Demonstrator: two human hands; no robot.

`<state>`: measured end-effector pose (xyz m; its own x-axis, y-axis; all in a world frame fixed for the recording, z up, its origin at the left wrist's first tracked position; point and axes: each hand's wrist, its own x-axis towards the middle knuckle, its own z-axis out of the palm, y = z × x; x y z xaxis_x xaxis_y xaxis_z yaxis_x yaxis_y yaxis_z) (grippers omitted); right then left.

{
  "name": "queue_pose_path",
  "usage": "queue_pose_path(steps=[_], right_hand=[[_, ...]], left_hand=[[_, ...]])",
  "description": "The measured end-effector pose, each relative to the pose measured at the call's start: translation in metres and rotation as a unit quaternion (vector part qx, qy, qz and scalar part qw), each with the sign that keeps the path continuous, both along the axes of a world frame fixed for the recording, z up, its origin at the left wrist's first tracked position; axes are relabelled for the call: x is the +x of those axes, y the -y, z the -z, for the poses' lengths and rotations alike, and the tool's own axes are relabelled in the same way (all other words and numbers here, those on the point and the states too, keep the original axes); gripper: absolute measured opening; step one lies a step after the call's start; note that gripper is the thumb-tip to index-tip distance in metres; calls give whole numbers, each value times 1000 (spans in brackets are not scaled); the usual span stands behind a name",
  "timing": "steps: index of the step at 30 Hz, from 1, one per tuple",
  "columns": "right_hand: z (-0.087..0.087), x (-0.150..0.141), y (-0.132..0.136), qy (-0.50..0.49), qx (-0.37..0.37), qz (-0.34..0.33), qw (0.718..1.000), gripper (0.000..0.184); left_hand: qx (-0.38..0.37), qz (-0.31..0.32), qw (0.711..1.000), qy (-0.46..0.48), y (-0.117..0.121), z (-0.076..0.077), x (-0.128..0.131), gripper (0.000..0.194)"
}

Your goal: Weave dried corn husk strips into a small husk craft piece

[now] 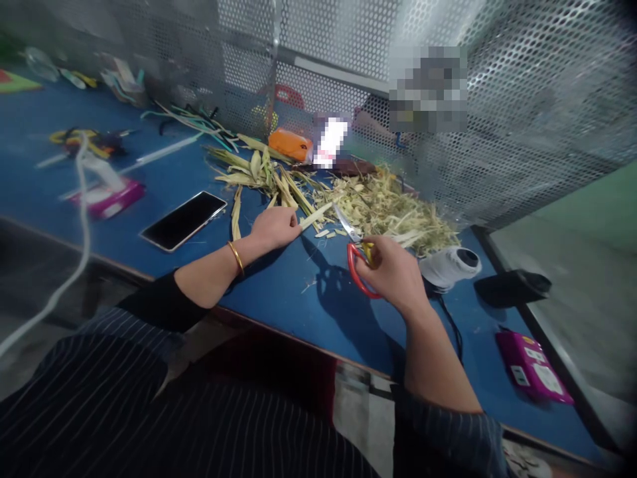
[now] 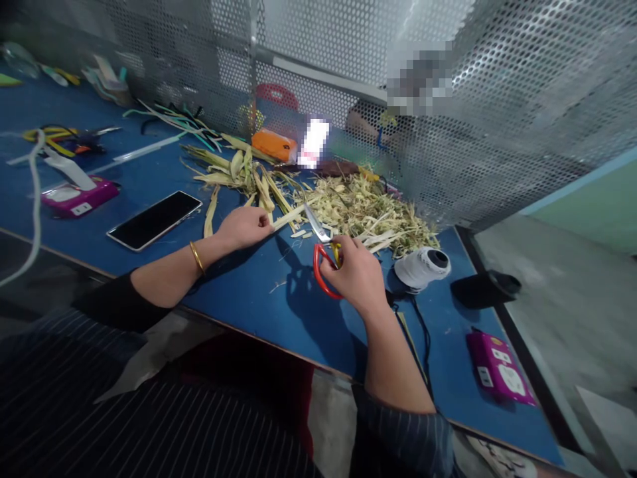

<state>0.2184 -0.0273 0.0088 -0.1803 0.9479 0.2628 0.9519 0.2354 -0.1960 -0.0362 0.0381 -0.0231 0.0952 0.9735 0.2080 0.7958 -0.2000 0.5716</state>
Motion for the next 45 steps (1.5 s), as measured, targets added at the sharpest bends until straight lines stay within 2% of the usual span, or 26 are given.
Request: queue_pose_path(steps=[2,5,10,12,14,15,17,19,20,22,24,26,29,31,34,36,42,45], right_hand=[[1,2,-3,-13,-11,45,999,41],[6,1,-7,16,-45,87,995,39],[16,-3,-7,75,-98,38,992,36],[17,-3,-8,35,-73,19,997,34],[18,-7,-10,-80,-14,14,997,34],[18,-10,-11,-162,6,11,987,34],[19,-22,-16,-352,-10,6,936,35],[20,-38,-23,-503,-103,-11,858,38],[20,-47,-26,-550,-146,-11,822,39],[21,-61,-34,-611,-174,-2,772,39],[23,-70,-39,-639,-163,3,752,35],[25,-74,-43,-642,-143,-2,753,31],[31,-72,-42,-620,-127,-7,774,26],[34,-68,-39,-587,-138,-17,798,24],[38,-66,-33,-500,-152,-67,850,20],[38,-67,-30,-469,-153,-91,865,19],[31,-66,-29,-544,-210,-76,809,20],[25,-51,-41,-569,-160,-39,806,14]], left_hand=[[15,-14,1000,17,0,-3,-1,16],[37,-26,996,76,0,-6,0,19],[33,11,972,233,7,-1,13,25],[1,38,957,286,13,1,21,25],[-7,52,950,308,19,2,28,25],[-8,59,948,314,22,3,32,25],[-17,73,942,327,27,3,37,25],[-42,88,933,346,31,3,41,26],[-58,95,928,356,32,3,42,26],[-84,94,916,380,33,3,43,27],[-108,84,905,403,33,2,43,26],[-133,77,897,413,32,2,42,24],[-159,74,897,406,31,2,42,24],[-156,61,900,403,30,3,41,26],[-159,36,888,429,28,4,41,29],[-166,27,878,449,26,5,40,27],[-172,46,849,497,22,7,37,16],[-200,77,843,494,18,0,28,18]])
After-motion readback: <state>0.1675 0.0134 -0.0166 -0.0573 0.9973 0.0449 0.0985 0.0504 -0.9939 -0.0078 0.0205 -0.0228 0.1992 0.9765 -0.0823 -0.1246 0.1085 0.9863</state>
